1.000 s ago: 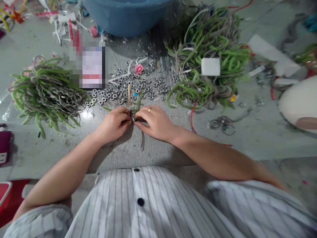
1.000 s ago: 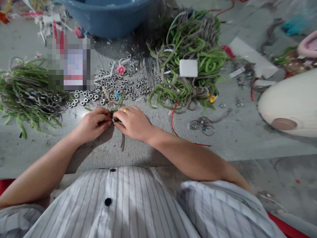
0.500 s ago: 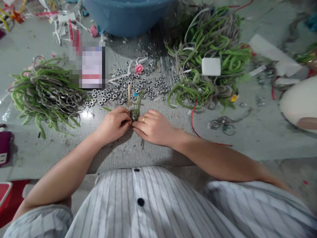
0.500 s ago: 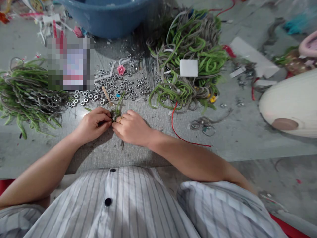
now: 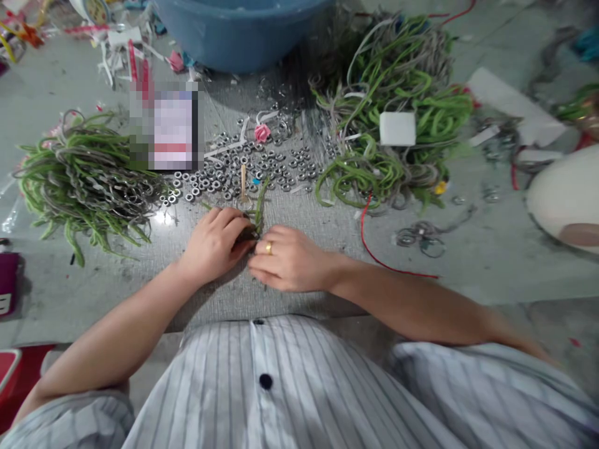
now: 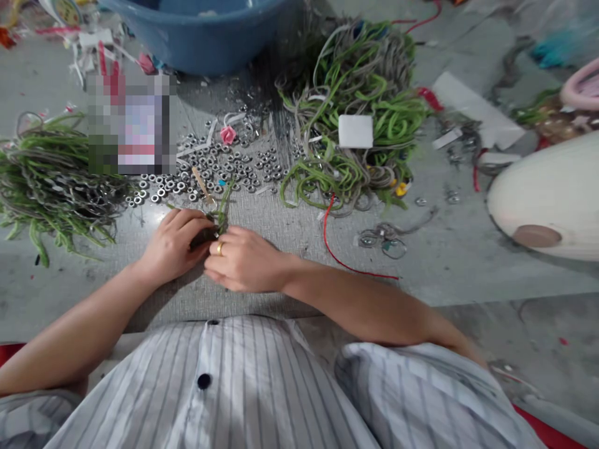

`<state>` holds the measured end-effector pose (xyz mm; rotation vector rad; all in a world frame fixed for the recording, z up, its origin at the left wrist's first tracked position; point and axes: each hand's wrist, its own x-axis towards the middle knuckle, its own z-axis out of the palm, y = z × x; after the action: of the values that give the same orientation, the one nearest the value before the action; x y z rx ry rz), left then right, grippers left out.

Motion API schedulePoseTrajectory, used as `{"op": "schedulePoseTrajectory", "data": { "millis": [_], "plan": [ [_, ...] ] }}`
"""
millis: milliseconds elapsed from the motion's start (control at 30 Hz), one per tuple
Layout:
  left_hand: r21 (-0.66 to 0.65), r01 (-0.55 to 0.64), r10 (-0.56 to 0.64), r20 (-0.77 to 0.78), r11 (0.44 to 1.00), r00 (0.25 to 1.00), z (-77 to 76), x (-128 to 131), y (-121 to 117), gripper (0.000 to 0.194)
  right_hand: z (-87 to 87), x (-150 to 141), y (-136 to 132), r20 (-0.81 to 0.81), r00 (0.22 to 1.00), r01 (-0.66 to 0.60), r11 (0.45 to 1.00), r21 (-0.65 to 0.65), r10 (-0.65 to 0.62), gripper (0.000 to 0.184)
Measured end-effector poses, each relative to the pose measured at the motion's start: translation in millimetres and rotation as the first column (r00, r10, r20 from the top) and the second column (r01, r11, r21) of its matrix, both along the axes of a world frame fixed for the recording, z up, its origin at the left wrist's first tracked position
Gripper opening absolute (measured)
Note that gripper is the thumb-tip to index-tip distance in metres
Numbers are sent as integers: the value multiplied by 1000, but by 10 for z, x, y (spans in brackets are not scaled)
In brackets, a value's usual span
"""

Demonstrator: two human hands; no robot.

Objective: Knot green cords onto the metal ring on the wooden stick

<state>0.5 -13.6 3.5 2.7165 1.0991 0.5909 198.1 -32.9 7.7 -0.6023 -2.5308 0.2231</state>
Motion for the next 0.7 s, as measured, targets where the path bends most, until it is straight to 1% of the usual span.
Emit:
{"op": "schedulePoseTrajectory", "data": {
  "millis": [33, 100, 167, 200, 267, 333, 433, 567, 700],
  "plan": [
    [6, -22, 22, -19, 1000, 1000, 11, -2, -15, 24, 7, 21, 28, -40, 997, 66, 998, 12, -65, 28],
    [17, -70, 71, -47, 997, 996, 29, 0, -44, 31, 4, 58, 83, -75, 977, 201, 980, -9, -201, 26],
    [26, -103, 104, -68, 994, 992, 42, 6, -69, 36, -27, 78, 125, -34, 955, 294, 955, -48, -295, 28],
    [25, -108, 109, -73, 994, 991, 47, 10, -78, 38, -49, 80, 138, 6, 947, 321, 945, -64, -321, 33],
    [13, -101, 102, -73, 995, 992, 57, 18, -93, 40, -89, 72, 145, 107, 933, 353, 932, -88, -343, 46],
    [0, -81, 81, -65, 997, 995, 65, 22, -105, 42, -104, 57, 134, 209, 919, 363, 925, -110, -335, 53],
    [-7, -72, 71, -88, 997, 994, 75, 23, -133, 42, -66, 35, 104, 322, 887, 392, 909, -142, -332, 57],
    [-18, -104, 98, -198, 994, 975, 98, 42, -206, 45, 17, 15, 69, 426, 833, 445, 885, -139, -352, 62],
    [-56, -163, 142, -273, 985, 951, 141, 79, -279, 56, 34, 0, 52, 490, 794, 471, 874, -121, -360, 67]
  ]
}}
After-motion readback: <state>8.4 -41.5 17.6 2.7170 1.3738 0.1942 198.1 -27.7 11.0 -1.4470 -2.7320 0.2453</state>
